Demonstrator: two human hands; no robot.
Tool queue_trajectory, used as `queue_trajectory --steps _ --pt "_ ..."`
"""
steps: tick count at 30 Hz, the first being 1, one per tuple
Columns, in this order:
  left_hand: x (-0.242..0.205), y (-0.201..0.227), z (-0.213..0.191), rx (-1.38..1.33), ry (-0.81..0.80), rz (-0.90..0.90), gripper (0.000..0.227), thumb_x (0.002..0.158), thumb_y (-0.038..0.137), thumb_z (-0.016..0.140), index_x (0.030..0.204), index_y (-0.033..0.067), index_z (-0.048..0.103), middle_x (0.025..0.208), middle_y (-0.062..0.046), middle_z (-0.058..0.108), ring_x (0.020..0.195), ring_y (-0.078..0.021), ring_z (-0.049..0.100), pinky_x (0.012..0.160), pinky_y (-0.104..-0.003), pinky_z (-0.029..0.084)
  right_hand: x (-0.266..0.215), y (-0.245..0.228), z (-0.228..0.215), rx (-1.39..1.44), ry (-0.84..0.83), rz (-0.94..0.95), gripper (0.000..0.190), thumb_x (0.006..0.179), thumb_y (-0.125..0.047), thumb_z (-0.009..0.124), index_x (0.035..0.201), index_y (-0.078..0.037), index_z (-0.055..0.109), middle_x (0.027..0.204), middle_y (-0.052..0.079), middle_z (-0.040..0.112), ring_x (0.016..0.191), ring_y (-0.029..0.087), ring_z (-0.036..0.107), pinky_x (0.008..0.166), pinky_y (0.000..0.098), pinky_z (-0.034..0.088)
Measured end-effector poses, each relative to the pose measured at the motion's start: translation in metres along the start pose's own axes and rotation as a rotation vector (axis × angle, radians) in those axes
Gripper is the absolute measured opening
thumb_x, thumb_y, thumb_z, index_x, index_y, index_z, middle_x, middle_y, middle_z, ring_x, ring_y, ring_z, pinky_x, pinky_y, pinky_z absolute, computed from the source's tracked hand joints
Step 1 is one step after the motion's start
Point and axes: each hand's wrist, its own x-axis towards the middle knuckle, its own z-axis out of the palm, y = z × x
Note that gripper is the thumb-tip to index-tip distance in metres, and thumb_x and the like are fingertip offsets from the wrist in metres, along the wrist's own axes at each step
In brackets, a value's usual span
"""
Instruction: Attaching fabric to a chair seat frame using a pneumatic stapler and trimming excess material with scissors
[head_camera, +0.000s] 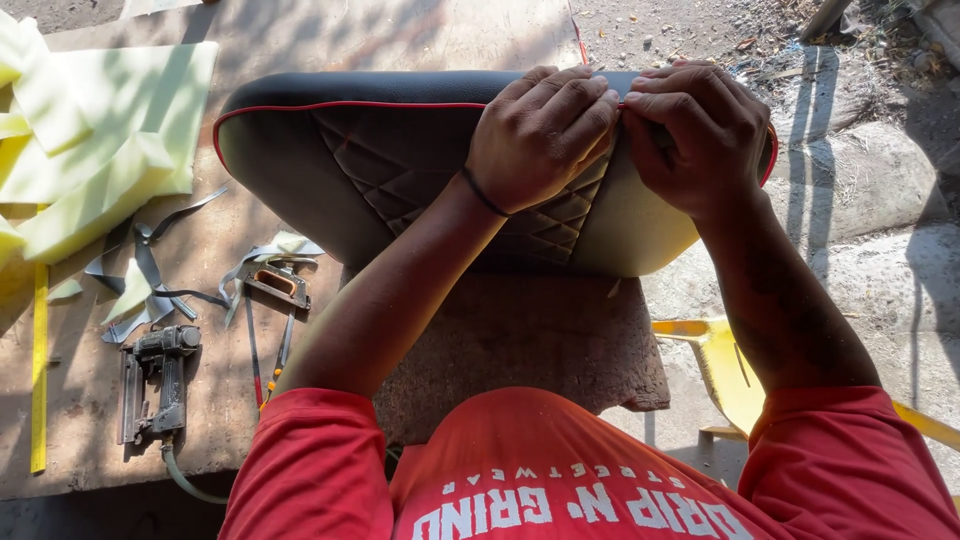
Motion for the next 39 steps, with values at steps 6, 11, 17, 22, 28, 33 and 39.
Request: queue_trajectory --steps 6,11,17,22,28,33,39 --pt "0.001 0.007 0.002 -0.003 0.011 -0.023 0.016 0.106 0.021 0.058 0.102 0.0074 0.067 0.100 -0.007 0.070 0.097 -0.0278 0.074 0.081 -0.039 0.058 -0.002 -0.004 0.009 -0.042 0.109 -0.016 0.018 0.100 0.013 0.080 0.090 0.003 0.069 0.095 0.019 0.073 0.088 0.038 0.076 0.080 0.0487 0.063" --pt "0.008 0.004 0.008 0.025 0.105 -0.048 0.019 0.106 0.021 0.053 0.095 0.0079 0.061 0.085 -0.006 0.061 0.075 -0.0255 0.066 0.071 -0.038 0.053 -0.006 0.007 0.018 -0.141 0.149 -0.031 0.022 0.103 0.009 0.081 0.089 -0.001 0.067 0.090 0.015 0.070 0.086 0.036 0.078 0.071 0.0447 0.058" --pt "-0.002 -0.004 -0.002 0.001 0.009 -0.065 0.010 0.103 0.018 0.069 0.105 0.0081 0.070 0.104 -0.007 0.073 0.096 -0.0260 0.074 0.086 -0.039 0.058 -0.006 0.006 -0.006 0.193 -0.026 0.091 0.009 0.105 0.020 0.076 0.104 0.013 0.070 0.104 0.032 0.069 0.102 0.043 0.073 0.094 0.0495 0.059" --pt "-0.018 -0.031 -0.014 0.068 -0.014 -0.072 0.008 0.103 0.016 0.072 0.104 0.0083 0.073 0.103 -0.007 0.076 0.091 -0.0240 0.074 0.082 -0.038 0.056 -0.004 0.025 -0.014 0.200 -0.123 0.106 0.010 0.109 0.023 0.076 0.108 0.013 0.074 0.114 0.029 0.075 0.103 0.038 0.074 0.092 0.0431 0.057" --pt "-0.019 -0.035 -0.007 0.139 0.033 -0.080 0.008 0.104 0.013 0.065 0.097 0.0098 0.064 0.094 -0.005 0.069 0.077 -0.0230 0.069 0.069 -0.035 0.055 -0.005 0.034 -0.009 0.196 -0.115 0.123 0.012 0.110 0.018 0.072 0.104 0.008 0.073 0.107 0.023 0.077 0.098 0.034 0.073 0.088 0.0418 0.056" --pt "-0.012 -0.033 -0.016 0.095 0.028 -0.077 0.012 0.106 0.015 0.061 0.096 0.0094 0.064 0.094 -0.004 0.070 0.079 -0.0219 0.071 0.071 -0.035 0.056 -0.003 0.037 -0.013 0.168 -0.166 0.098 0.009 0.114 0.011 0.075 0.108 0.005 0.075 0.111 0.020 0.077 0.102 0.033 0.073 0.091 0.0426 0.055" --pt "-0.009 -0.026 -0.014 0.133 0.040 -0.068 0.009 0.104 0.017 0.064 0.097 0.0122 0.064 0.089 -0.001 0.064 0.074 -0.0209 0.063 0.065 -0.035 0.051 -0.004 0.031 -0.008 0.097 -0.135 0.040 0.009 0.110 0.004 0.089 0.107 -0.003 0.084 0.109 0.014 0.077 0.099 0.029 0.070 0.091 0.0434 0.049"
